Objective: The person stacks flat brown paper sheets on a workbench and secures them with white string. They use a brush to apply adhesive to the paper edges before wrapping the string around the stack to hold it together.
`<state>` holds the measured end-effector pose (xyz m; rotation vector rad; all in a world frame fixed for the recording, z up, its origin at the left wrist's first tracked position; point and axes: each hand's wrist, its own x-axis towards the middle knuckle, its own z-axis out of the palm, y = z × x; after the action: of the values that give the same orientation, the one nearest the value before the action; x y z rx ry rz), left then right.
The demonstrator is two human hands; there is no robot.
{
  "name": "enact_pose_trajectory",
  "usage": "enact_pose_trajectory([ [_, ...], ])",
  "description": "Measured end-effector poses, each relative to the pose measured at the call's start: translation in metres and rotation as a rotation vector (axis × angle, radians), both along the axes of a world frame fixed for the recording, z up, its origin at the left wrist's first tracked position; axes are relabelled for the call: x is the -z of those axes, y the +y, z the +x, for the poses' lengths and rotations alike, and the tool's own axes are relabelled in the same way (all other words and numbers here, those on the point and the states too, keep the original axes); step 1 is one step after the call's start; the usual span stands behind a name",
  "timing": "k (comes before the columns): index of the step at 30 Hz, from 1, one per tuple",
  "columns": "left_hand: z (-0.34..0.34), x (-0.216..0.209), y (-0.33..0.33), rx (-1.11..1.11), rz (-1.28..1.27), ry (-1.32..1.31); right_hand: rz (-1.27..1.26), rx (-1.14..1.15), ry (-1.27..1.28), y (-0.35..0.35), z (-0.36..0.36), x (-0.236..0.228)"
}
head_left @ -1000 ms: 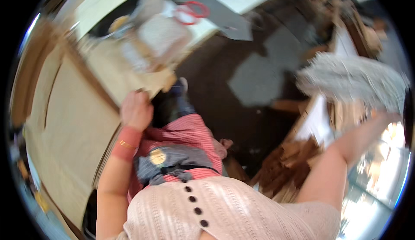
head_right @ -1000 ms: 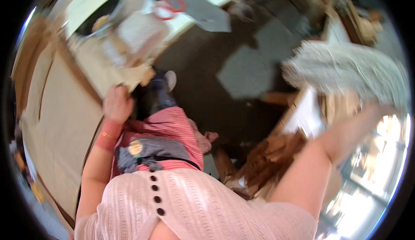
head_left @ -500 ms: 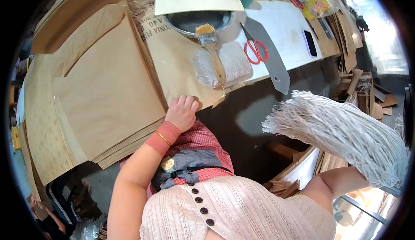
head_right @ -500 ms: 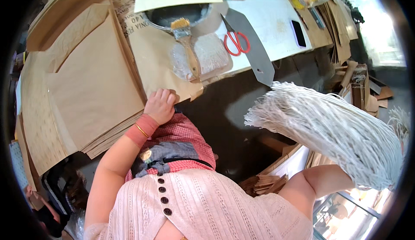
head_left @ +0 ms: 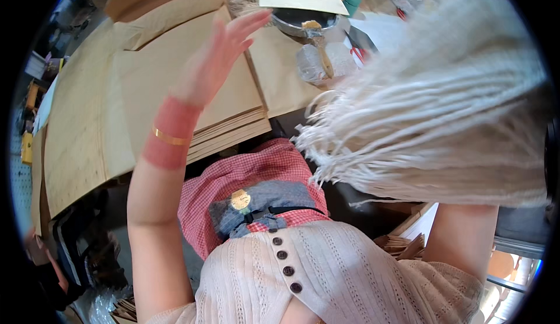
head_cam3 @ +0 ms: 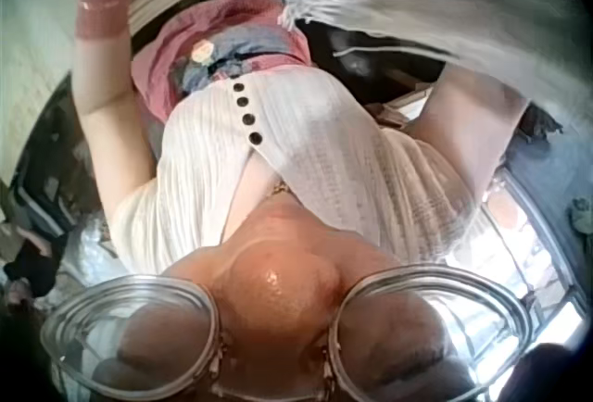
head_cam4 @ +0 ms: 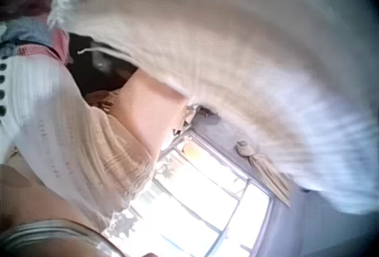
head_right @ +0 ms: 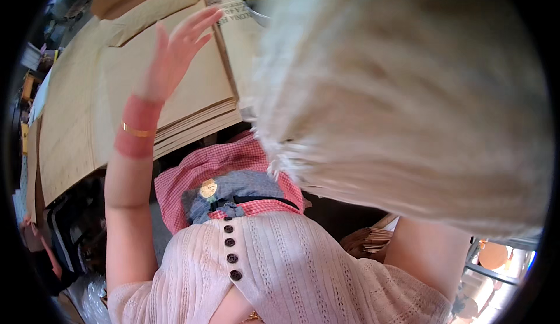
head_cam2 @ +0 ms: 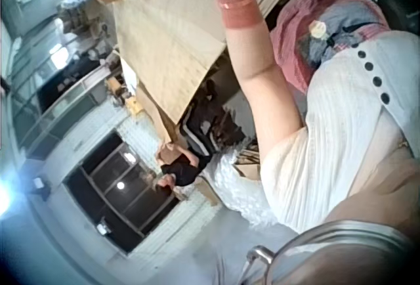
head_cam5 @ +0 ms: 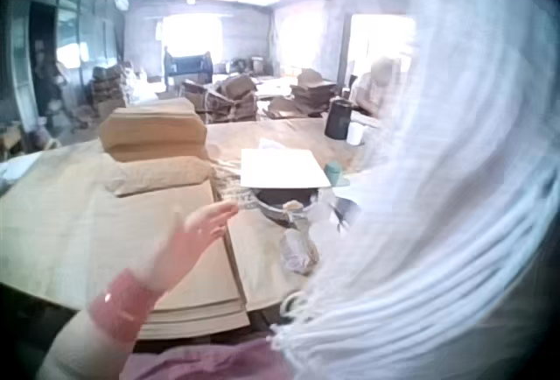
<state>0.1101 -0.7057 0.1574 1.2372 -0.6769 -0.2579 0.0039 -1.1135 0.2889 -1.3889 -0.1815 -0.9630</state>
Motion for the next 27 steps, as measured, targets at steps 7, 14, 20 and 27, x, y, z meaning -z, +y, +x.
enact_pose_trajectory([
  [7, -0.069, -0.112, 0.004, 0.272, -0.222, -0.029, 0.021, -0.772, -0.178, 0.212, 0.009, -0.08],
  [14, -0.174, -0.099, 0.062, 0.426, -0.23, 0.091, 0.097, -1.481, -0.215, 0.436, 0.003, -0.118],
  [20, -0.2, -0.012, 0.153, 0.791, -0.174, 0.096, 0.148, -1.714, -0.155, 0.512, 0.008, -0.105],
  [27, -0.279, 0.061, 0.231, 0.453, -0.265, 0.668, 0.186, -1.474, 0.38, 0.447, -0.012, 0.004],
])
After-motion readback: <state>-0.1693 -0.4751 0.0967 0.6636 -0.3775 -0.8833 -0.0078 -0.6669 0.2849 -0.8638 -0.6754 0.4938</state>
